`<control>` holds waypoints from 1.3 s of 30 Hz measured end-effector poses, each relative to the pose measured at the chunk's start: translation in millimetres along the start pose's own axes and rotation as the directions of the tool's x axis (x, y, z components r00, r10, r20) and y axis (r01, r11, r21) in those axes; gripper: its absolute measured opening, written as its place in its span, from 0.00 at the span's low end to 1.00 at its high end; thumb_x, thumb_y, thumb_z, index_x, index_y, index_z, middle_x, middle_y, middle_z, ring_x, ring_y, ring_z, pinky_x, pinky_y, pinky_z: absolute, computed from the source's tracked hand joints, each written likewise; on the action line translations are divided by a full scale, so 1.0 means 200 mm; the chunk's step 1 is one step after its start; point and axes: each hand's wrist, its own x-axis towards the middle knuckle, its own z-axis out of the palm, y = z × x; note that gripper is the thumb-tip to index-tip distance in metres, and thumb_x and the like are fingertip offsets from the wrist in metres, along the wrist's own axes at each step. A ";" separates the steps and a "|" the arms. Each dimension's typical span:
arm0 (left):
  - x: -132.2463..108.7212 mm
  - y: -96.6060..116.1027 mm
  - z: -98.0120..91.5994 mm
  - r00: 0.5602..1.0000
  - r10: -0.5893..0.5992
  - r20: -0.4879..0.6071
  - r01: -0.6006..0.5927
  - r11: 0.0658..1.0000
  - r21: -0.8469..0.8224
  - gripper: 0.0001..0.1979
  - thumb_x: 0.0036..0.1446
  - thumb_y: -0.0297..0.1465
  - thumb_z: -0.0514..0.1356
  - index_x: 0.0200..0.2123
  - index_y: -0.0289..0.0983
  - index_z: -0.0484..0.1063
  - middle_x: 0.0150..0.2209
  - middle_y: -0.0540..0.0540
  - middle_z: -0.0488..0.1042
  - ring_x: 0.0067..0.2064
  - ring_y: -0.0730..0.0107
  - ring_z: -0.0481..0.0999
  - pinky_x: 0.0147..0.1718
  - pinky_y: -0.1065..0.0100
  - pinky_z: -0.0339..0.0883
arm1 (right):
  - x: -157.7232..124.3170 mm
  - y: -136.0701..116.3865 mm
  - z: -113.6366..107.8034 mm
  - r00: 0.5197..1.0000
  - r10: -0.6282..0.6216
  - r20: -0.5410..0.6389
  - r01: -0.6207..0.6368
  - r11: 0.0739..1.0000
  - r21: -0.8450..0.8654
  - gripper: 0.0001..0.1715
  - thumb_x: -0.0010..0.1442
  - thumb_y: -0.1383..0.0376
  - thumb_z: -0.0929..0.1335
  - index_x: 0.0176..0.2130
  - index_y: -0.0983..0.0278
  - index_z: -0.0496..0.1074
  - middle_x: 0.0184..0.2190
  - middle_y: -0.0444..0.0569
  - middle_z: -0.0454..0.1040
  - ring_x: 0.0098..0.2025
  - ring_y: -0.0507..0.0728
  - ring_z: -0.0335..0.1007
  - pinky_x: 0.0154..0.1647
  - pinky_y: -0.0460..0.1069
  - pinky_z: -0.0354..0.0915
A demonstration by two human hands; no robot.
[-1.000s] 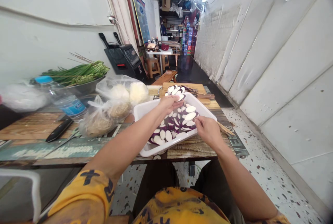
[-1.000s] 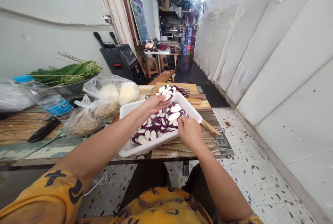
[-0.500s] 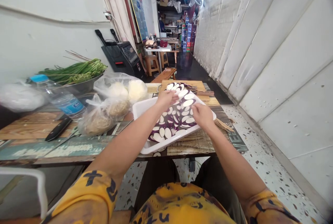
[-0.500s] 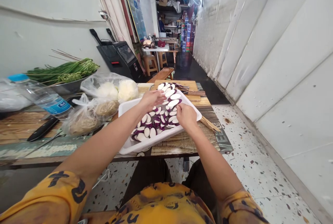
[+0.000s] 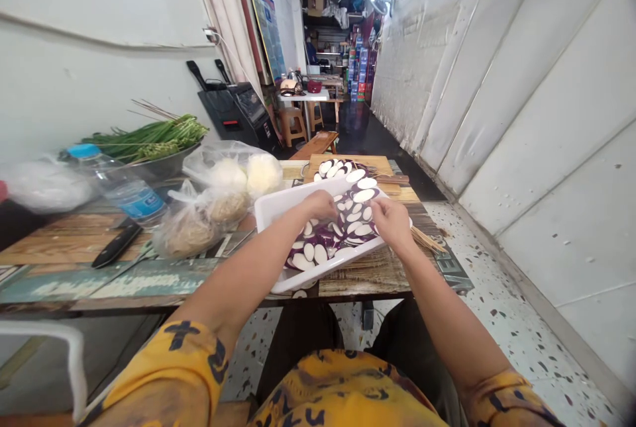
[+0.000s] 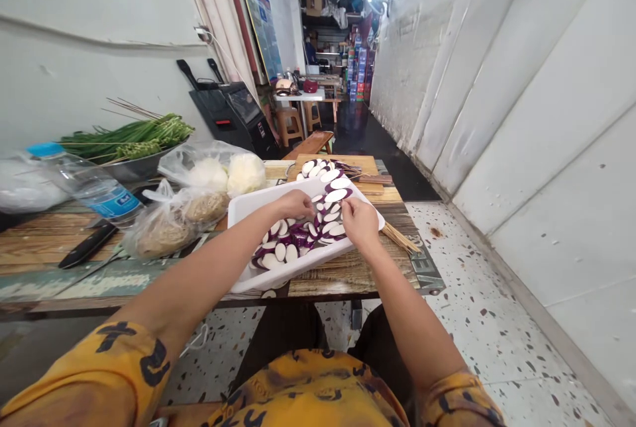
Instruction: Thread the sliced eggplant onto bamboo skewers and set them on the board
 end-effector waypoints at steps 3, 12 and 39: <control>-0.02 0.00 -0.01 0.994 0.044 0.096 -0.070 0.956 0.284 0.11 0.27 0.20 0.65 0.09 0.38 0.67 0.10 0.53 0.62 0.21 0.72 0.64 0.29 0.73 0.59 | 0.00 0.00 0.00 1.000 -0.004 0.000 0.004 1.000 0.004 0.16 0.57 0.62 0.60 0.29 0.65 0.74 0.22 0.45 0.71 0.27 0.52 0.64 0.29 0.44 0.55; -0.01 0.02 0.00 0.987 0.158 -0.033 -0.153 0.981 0.117 0.10 0.31 0.19 0.62 0.18 0.40 0.75 0.21 0.49 0.73 0.31 0.67 0.71 0.32 0.75 0.61 | 0.00 0.00 0.00 1.000 -0.007 -0.009 0.007 1.000 -0.015 0.16 0.57 0.62 0.60 0.30 0.64 0.74 0.23 0.46 0.72 0.28 0.53 0.65 0.30 0.44 0.56; 0.05 0.08 -0.10 0.933 -0.346 -0.098 0.036 0.362 -0.932 0.06 0.50 0.21 0.60 0.32 0.34 0.66 0.24 0.48 0.73 0.28 0.74 0.76 0.33 0.71 0.70 | -0.09 -0.06 -0.07 0.975 -0.099 0.201 0.099 0.995 0.012 0.16 0.57 0.63 0.60 0.25 0.64 0.71 0.18 0.42 0.67 0.23 0.50 0.60 0.24 0.44 0.51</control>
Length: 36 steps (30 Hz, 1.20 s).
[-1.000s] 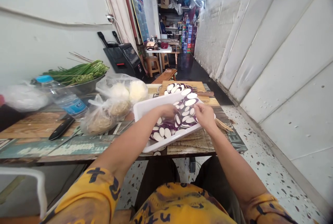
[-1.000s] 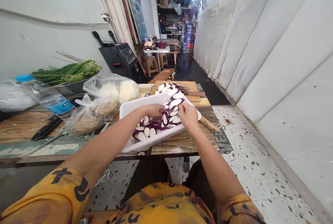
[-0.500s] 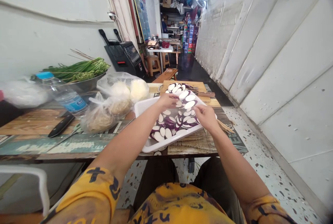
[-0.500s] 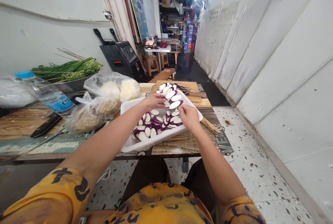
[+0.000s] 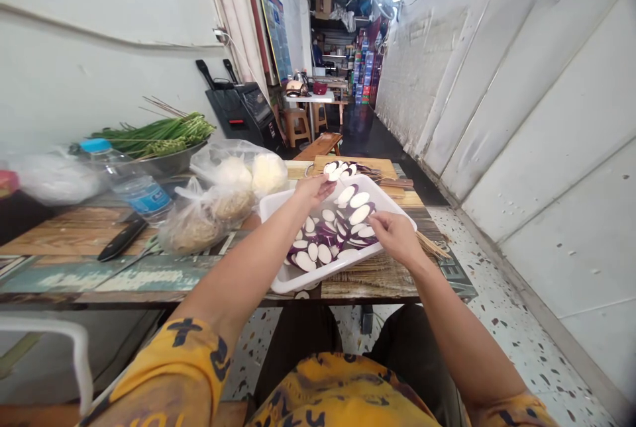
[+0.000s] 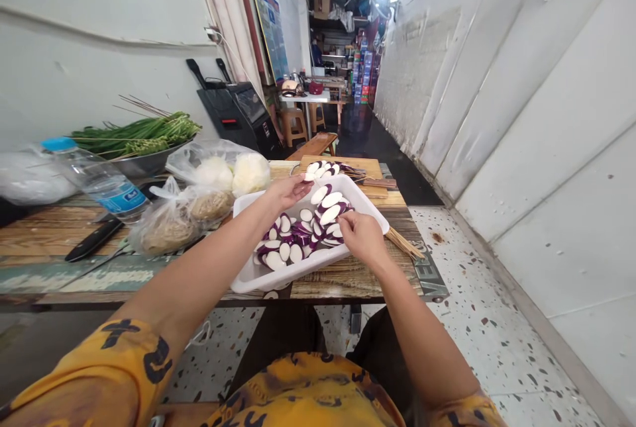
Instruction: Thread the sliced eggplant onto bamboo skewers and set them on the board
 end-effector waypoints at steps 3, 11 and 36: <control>0.01 0.00 0.01 0.999 -0.033 -0.008 0.032 0.997 -0.072 0.05 0.52 0.21 0.58 0.32 0.34 0.65 0.24 0.47 0.73 0.28 0.74 0.76 0.32 0.71 0.71 | -0.02 -0.01 0.00 0.999 -0.027 0.031 0.028 0.999 -0.019 0.16 0.57 0.63 0.59 0.24 0.64 0.70 0.19 0.43 0.67 0.23 0.50 0.60 0.25 0.44 0.50; -0.02 0.00 0.03 0.994 -0.106 0.001 0.106 0.986 -0.129 0.01 0.55 0.25 0.57 0.32 0.33 0.66 0.26 0.44 0.74 0.31 0.70 0.76 0.32 0.70 0.72 | -0.01 -0.02 0.01 0.999 -0.032 0.044 0.033 0.999 -0.028 0.17 0.57 0.63 0.59 0.21 0.64 0.66 0.16 0.42 0.62 0.22 0.50 0.56 0.24 0.45 0.48; -0.11 0.01 0.08 0.988 -0.108 0.110 0.112 0.993 -0.030 0.04 0.55 0.22 0.54 0.29 0.30 0.68 0.24 0.42 0.74 0.29 0.70 0.76 0.35 0.69 0.71 | -0.02 -0.01 0.01 1.000 -0.007 0.021 0.008 1.000 -0.026 0.17 0.57 0.64 0.59 0.22 0.64 0.69 0.18 0.43 0.66 0.23 0.51 0.60 0.25 0.44 0.51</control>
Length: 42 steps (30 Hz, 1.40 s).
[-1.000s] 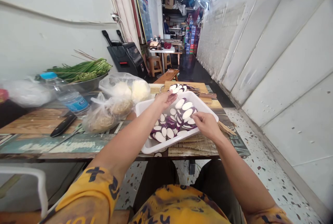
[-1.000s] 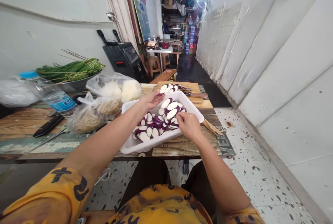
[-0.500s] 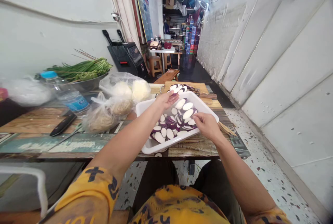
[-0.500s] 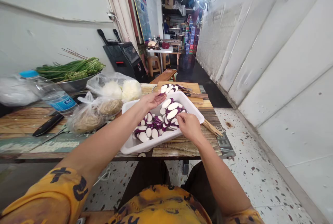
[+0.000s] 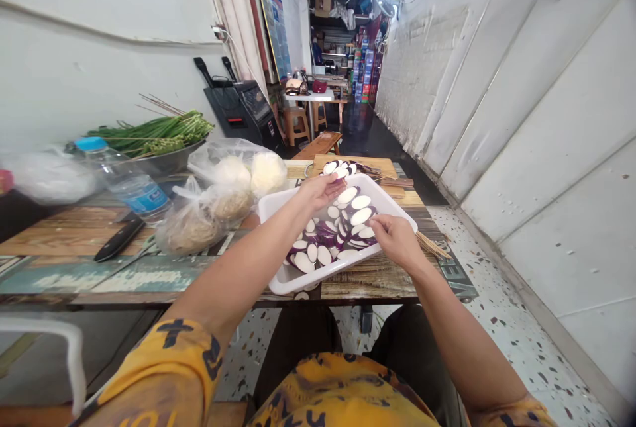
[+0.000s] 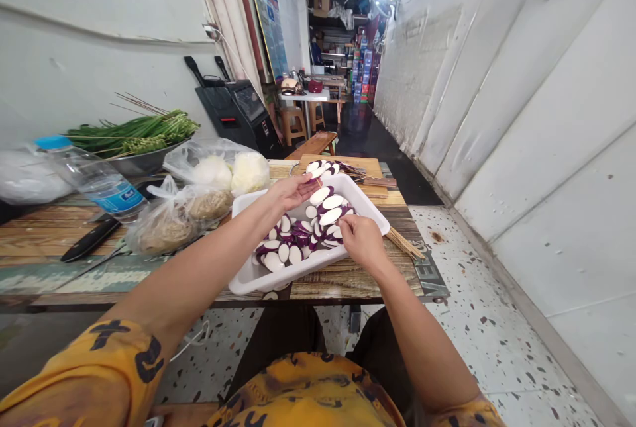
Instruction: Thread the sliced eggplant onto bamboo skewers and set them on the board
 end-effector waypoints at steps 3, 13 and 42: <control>-0.01 0.00 0.00 1.000 -0.001 0.015 0.000 0.999 0.034 0.04 0.55 0.22 0.55 0.29 0.30 0.69 0.24 0.42 0.74 0.28 0.71 0.76 0.34 0.70 0.70 | 0.00 0.00 0.00 1.000 0.004 -0.013 -0.004 1.000 -0.003 0.16 0.57 0.64 0.59 0.24 0.64 0.70 0.19 0.44 0.67 0.24 0.51 0.61 0.25 0.44 0.51; -0.02 -0.02 0.02 1.000 0.000 0.031 -0.002 0.998 0.059 0.02 0.53 0.22 0.57 0.30 0.30 0.69 0.24 0.44 0.74 0.27 0.73 0.75 0.33 0.70 0.69 | 0.03 0.00 0.03 0.998 0.010 -0.056 -0.013 0.998 -0.056 0.17 0.57 0.64 0.59 0.23 0.64 0.70 0.18 0.44 0.67 0.23 0.51 0.61 0.25 0.44 0.52; -0.12 -0.21 -0.01 0.834 -0.289 0.470 -0.552 -0.470 0.689 0.20 0.43 0.37 0.59 0.41 0.36 0.72 0.42 0.37 0.74 0.42 0.53 0.72 0.35 0.64 0.63 | 0.80 0.46 -0.06 0.995 0.089 -0.043 -0.098 0.925 -0.368 0.16 0.57 0.61 0.63 0.37 0.63 0.78 0.34 0.50 0.77 0.34 0.54 0.69 0.30 0.44 0.55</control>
